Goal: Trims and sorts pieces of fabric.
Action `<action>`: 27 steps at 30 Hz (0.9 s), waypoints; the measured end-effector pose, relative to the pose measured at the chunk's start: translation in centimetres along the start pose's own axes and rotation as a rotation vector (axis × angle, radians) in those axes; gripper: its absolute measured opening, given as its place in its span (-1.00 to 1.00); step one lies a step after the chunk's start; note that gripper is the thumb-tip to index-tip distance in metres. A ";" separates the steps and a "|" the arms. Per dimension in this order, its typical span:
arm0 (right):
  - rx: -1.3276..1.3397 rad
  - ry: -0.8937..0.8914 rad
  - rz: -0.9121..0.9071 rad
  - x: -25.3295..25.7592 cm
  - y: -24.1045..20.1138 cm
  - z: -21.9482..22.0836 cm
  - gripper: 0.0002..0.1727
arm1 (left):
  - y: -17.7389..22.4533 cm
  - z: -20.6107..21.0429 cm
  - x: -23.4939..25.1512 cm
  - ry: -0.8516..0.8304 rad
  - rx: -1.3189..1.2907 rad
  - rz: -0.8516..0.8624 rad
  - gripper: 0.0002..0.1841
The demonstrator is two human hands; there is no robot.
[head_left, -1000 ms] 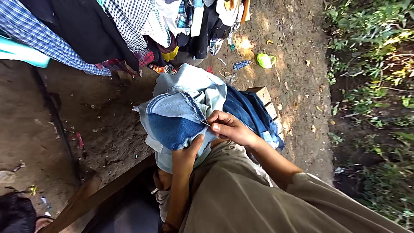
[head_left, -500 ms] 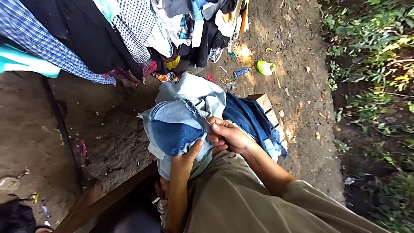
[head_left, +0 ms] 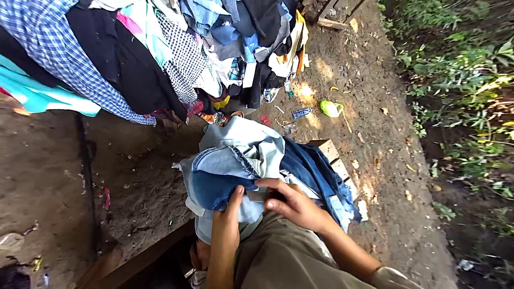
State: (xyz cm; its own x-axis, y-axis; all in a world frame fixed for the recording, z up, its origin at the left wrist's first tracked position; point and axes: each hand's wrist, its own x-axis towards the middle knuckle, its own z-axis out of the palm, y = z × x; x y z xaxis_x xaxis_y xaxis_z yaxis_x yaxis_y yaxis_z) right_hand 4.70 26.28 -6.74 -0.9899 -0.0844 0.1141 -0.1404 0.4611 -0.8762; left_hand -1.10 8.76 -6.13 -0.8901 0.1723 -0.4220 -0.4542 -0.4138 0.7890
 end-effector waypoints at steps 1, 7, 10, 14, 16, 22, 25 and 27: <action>-0.004 0.030 -0.020 -0.1 0.5 0.4 -0.49 | 0.0 0.1 -0.1 0.003 -0.009 -0.003 -0.83; 0.357 0.332 -0.033 0.3 1.8 -0.3 -0.67 | -0.1 0.5 -0.2 0.050 -0.073 -0.065 -0.77; 0.542 0.348 0.064 0.6 1.9 -2.0 -0.62 | -0.4 0.2 -0.1 0.078 -0.011 -0.020 -0.73; 0.603 0.264 0.171 0.6 3.0 -1.7 -0.60 | -0.9 -2.2 0.2 0.143 0.201 0.055 -0.57; 0.498 0.232 0.186 1.7 2.9 -1.3 -0.78 | -0.8 -3.7 0.7 0.201 0.169 0.062 -0.68; 0.037 -0.012 0.236 7.1 2.0 0.4 -0.35 | -0.5 -5.8 0.7 0.251 -0.027 0.061 -0.68; -0.054 -0.140 0.288 8.5 2.5 1.8 -0.48 | -0.8 -7.1 0.9 0.189 -0.185 0.116 -0.60; 0.156 -0.096 0.266 8.3 3.0 1.8 -0.76 | -0.5 -7.0 0.9 0.171 -0.271 0.123 -0.53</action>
State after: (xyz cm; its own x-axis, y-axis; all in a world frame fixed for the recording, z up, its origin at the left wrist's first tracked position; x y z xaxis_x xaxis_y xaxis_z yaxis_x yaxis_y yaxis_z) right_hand -3.86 25.34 -9.27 -0.9839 -0.0651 -0.1664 0.1351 0.3378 -0.9315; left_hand -1.41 2.87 -10.09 -0.9078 -0.0363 -0.4178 -0.2967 -0.6484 0.7011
